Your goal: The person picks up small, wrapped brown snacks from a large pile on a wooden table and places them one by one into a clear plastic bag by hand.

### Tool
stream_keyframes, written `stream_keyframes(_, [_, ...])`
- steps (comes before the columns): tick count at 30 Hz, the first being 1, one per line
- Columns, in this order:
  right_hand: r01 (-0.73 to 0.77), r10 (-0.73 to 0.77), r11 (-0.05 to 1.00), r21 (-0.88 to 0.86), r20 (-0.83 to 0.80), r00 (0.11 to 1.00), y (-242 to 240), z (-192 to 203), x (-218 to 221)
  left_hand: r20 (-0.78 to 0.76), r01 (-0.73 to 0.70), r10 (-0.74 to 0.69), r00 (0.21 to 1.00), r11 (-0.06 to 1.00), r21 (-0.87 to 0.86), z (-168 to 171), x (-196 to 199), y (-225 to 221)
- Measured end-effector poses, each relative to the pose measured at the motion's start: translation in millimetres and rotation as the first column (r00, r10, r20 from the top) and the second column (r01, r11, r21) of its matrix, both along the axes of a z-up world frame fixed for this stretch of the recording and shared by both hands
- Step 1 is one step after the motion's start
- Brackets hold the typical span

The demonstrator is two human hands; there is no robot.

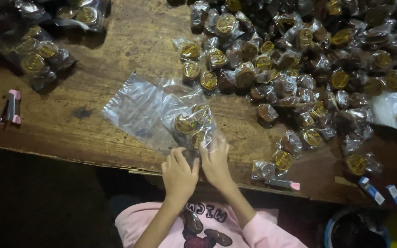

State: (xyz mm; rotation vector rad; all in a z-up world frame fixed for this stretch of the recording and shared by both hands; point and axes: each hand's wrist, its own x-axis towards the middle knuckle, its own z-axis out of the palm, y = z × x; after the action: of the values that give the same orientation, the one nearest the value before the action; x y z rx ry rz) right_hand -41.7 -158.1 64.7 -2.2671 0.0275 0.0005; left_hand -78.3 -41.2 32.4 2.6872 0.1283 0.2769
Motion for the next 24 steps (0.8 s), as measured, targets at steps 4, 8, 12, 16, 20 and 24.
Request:
stream_keyframes(4, [-0.216, 0.228, 0.958, -0.188, 0.049, 0.972, -23.1, -13.9, -8.5, -0.373, 0.132, -0.119, 0.92, 0.991, 0.01, -11.5, 8.7, 5.0])
stream_keyframes(8, [-0.241, 0.321, 0.867, -0.436, 0.12, 0.939, -19.2, -21.1, 3.0, -0.328, 0.247, -0.204, 0.923, 0.964, 0.095, -15.3, 15.6, 1.6])
stream_keyframes(12, [-0.138, 0.383, 0.828, -0.543, 0.368, 0.847, -7.9, -93.8, 47.6, -0.233, 0.381, -0.315, 0.92, 0.859, 0.342, 12.4, -2.0, -12.0])
stream_keyframes(16, [-0.218, 0.431, 0.797, -0.563, 0.277, 0.859, 14.7, -32.9, 64.1, -0.308, 0.53, -0.45, 0.838, 0.804, 0.269, 28.0, -53.2, -40.7])
stream_keyframes(20, [-0.223, 0.313, 0.881, -0.417, 0.162, 0.936, 5.3, -18.4, 51.3, -0.293, 0.482, -0.455, 0.841, 0.876, 0.022, 11.6, -55.3, -29.5])
stream_keyframes(24, [-0.284, 0.229, 0.875, -0.392, -0.181, 0.957, 2.6, 21.8, 24.6, -0.443, 0.682, -0.663, 0.604, 0.717, -0.143, 15.8, -69.0, -45.6])
